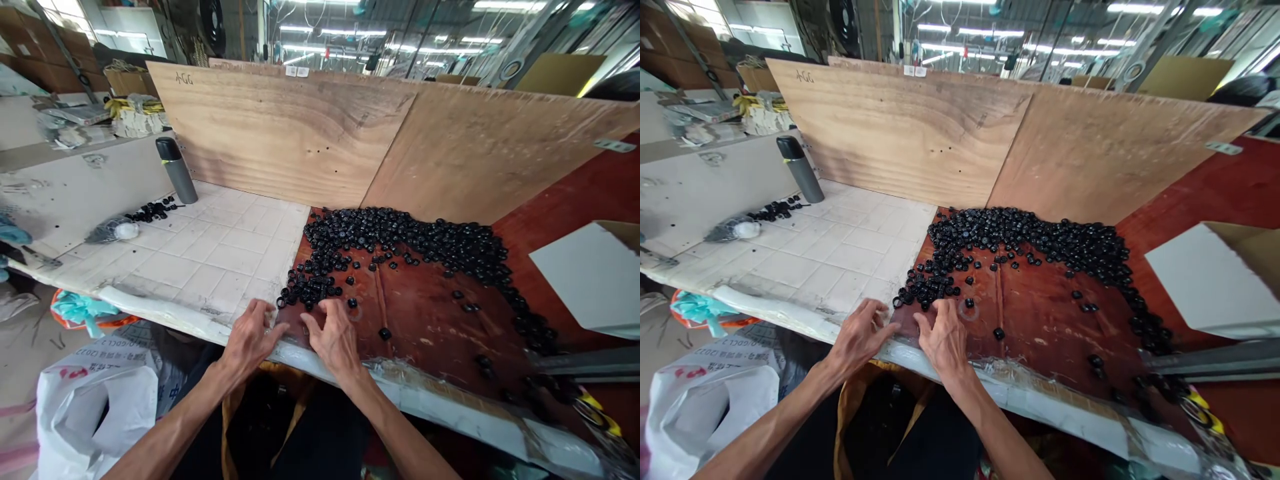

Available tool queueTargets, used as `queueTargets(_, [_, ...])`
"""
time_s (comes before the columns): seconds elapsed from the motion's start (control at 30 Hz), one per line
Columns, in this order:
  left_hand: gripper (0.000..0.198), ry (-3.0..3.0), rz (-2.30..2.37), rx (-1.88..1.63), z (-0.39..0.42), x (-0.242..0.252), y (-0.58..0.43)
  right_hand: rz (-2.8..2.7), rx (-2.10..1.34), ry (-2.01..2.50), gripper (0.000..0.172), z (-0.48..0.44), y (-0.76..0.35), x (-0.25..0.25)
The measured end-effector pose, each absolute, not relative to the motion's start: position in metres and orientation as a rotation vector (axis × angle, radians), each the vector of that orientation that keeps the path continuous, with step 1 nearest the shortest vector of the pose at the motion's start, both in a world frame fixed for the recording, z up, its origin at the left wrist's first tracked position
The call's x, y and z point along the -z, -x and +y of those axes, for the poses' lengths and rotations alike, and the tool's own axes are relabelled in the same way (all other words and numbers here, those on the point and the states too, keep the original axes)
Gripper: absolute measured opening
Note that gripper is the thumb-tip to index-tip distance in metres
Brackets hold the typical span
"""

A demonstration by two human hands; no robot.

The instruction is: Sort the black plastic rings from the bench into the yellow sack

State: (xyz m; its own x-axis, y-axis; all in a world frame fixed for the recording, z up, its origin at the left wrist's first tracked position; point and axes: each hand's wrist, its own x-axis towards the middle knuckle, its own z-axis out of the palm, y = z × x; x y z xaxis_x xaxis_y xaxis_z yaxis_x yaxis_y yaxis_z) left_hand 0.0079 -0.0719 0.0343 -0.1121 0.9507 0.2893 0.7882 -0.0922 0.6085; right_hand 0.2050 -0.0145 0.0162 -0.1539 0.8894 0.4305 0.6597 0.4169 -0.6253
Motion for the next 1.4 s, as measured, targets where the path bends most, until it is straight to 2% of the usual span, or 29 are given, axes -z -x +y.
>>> queueTargets(0.07, [0.034, -1.924, 2.095, -0.956, -0.044, -0.026, -0.011, -1.979, -0.259, 1.361, 0.014, 0.001, -0.197, -0.008])
queueTargets(0.13, [0.028, -1.973, 2.125, -0.882, -0.029, -0.017, -0.013, -2.043, -0.231, 1.369, 0.006, 0.006, -0.190, -0.001])
queueTargets(0.2, [0.019, -2.020, 2.098, -0.880, -0.026, -0.010, -0.015, -2.050, -0.251, 1.335, 0.009, 0.006, -0.188, 0.004])
queueTargets(0.3, [0.021, -2.080, 1.973, -1.008, -0.033, -0.007, -0.014, -2.010, -0.332, 1.265, 0.012, 0.004, -0.191, 0.004])
queueTargets(0.47, [0.032, -2.016, 1.630, -1.218, -0.040, -0.008, -0.011, -1.812, -0.725, 1.121, 0.016, 0.007, -0.199, -0.008])
queueTargets(0.6, [0.035, -1.778, 1.554, -1.181, -0.037, -0.005, -0.011, -1.600, -1.158, 1.028, 0.013, 0.009, -0.200, -0.013])
queueTargets(0.67, [0.034, -1.680, 1.543, -1.140, -0.036, -0.005, -0.012, -1.490, -1.252, 0.958, 0.013, 0.009, -0.199, -0.012])
queueTargets(0.93, [0.029, -1.667, 1.485, -1.072, -0.040, -0.014, -0.013, -1.479, -1.229, 1.000, 0.013, 0.010, -0.198, -0.013])
queueTargets(1.17, [0.030, -1.652, 1.386, -1.062, -0.038, -0.013, -0.014, -1.547, -1.190, 0.844, 0.010, 0.010, -0.195, -0.015])
queueTargets(1.4, [0.027, -1.516, 1.364, -1.193, -0.042, -0.019, -0.014, -1.685, -1.099, 0.887, 0.007, 0.006, -0.196, -0.015])
